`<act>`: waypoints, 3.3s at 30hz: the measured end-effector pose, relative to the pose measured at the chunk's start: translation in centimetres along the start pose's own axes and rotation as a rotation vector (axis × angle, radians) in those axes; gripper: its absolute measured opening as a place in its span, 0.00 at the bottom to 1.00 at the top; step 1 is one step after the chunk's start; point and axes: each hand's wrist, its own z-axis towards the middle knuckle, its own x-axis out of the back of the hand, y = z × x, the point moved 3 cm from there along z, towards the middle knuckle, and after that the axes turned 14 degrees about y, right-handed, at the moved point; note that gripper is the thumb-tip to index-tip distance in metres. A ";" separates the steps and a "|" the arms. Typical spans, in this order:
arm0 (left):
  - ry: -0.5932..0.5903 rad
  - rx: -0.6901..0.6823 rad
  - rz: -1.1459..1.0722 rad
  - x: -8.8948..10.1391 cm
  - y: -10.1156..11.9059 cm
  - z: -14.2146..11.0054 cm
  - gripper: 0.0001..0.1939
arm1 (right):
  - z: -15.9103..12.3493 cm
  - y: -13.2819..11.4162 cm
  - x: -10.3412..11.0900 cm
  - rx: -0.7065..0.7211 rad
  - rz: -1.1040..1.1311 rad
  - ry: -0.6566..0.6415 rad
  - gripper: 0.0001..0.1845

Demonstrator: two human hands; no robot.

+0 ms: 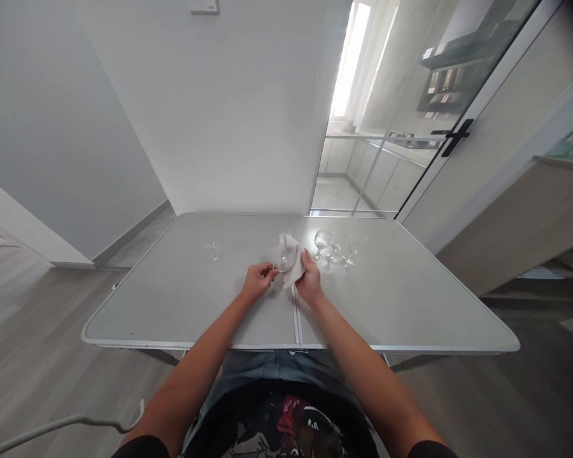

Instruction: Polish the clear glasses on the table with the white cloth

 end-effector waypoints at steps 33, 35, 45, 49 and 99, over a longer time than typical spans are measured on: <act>0.112 0.236 -0.527 1.0 -0.3 1.1 0.32 | -2.4 1.5 -1.5 -0.375 -0.195 -0.382 0.19; 0.131 0.218 -0.539 1.1 -0.4 1.2 0.31 | -2.1 1.6 -1.4 -0.261 -0.259 -0.375 0.18; 0.226 0.104 -0.380 1.4 -0.6 1.6 0.35 | -2.1 1.2 -1.3 0.544 -0.786 -0.332 0.27; 0.185 0.108 -0.414 1.4 -0.9 1.6 0.35 | -2.1 1.7 -1.6 0.586 -0.928 -0.395 0.16; 0.162 0.158 -0.539 1.4 -0.2 1.5 0.28 | -1.2 1.2 -0.6 -0.004 -0.619 -0.399 0.17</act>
